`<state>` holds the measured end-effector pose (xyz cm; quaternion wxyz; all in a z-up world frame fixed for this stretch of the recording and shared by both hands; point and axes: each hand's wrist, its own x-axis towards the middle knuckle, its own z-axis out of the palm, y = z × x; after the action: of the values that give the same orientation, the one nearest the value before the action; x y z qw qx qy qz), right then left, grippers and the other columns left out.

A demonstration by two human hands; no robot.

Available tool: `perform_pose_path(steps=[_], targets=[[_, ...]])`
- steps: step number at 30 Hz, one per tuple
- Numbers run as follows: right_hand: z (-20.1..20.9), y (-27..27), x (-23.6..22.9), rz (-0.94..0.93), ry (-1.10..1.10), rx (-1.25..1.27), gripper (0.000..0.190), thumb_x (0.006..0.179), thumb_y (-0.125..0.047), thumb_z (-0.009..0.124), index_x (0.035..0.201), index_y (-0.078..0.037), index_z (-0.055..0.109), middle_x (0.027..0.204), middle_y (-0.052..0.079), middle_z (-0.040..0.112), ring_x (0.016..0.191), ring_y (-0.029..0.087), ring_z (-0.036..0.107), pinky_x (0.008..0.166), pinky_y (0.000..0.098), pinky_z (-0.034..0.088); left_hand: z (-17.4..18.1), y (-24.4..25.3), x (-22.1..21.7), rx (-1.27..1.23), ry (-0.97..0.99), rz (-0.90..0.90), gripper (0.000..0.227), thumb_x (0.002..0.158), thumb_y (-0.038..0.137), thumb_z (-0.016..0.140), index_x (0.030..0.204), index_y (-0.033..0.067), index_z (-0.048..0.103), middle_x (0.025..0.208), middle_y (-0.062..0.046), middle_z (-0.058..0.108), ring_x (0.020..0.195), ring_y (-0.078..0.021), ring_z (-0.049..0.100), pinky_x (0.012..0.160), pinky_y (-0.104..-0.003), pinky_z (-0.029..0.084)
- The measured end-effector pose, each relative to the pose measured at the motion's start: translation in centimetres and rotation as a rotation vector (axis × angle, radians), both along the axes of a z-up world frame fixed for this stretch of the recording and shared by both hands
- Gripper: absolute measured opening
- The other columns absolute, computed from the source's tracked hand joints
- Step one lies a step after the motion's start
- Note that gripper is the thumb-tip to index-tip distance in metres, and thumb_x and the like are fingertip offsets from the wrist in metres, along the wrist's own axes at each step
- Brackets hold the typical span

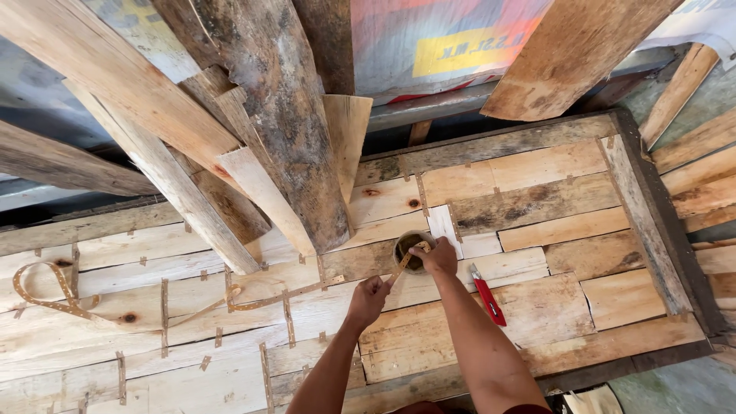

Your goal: Assembling or decorating a wooden panel by gluing small wood strips and applying tape.

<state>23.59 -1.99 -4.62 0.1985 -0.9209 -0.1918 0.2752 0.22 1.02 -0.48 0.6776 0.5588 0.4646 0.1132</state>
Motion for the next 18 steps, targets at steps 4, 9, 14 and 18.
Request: perform_pose_path(steps=[4, 9, 14, 18], targets=[[0.3, 0.0, 0.2, -0.029, 0.052, -0.012, 0.078, 0.063, -0.055, 0.093, 0.111, -0.002, 0.065, 0.109, 0.015, 0.075, 0.101, 0.03, 0.073, 0.088, 0.0416, 0.058, -0.2, -0.6, -2.9, 0.024, 0.034, -0.03, 0.047, 0.101, 0.035, 0.067, 0.068, 0.0065, 0.048, 0.056, 0.002, 0.046, 0.051, -0.0055, 0.039, 0.047, -0.029, 0.035], [-1.1, 0.0, 0.7, -0.009, 0.028, 0.011, 0.075, 0.064, -0.056, 0.092, 0.108, -0.001, 0.068, 0.107, 0.017, 0.074, 0.099, 0.032, 0.073, 0.087, 0.0434, 0.058, 0.0, -1.4, -5.5, 0.003, 0.022, 0.01, 0.048, 0.101, 0.034, 0.067, 0.065, 0.0074, 0.05, 0.052, 0.002, 0.047, 0.048, -0.0054, 0.037, 0.046, -0.029, 0.033], [-1.9, 0.1, 0.8, -0.031, 0.056, 0.025, 0.069, 0.067, -0.054, 0.092, 0.106, -0.003, 0.068, 0.104, 0.016, 0.076, 0.094, 0.03, 0.074, 0.085, 0.0421, 0.058, -1.6, -2.3, -6.4, -0.021, -0.017, 0.047, 0.049, 0.101, 0.033, 0.067, 0.064, 0.0078, 0.048, 0.051, 0.003, 0.047, 0.048, -0.0052, 0.036, 0.045, -0.029, 0.032], [-2.6, 0.2, 0.9, -0.106, 0.131, 0.077, 0.059, 0.07, -0.047, 0.093, 0.101, -0.002, 0.07, 0.095, 0.014, 0.077, 0.084, 0.026, 0.074, 0.079, 0.0395, 0.058, -0.9, -2.3, -6.8, -0.032, 0.028, 0.051, 0.049, 0.101, 0.033, 0.067, 0.064, 0.0083, 0.047, 0.051, 0.002, 0.046, 0.047, -0.0051, 0.037, 0.045, -0.029, 0.033]])
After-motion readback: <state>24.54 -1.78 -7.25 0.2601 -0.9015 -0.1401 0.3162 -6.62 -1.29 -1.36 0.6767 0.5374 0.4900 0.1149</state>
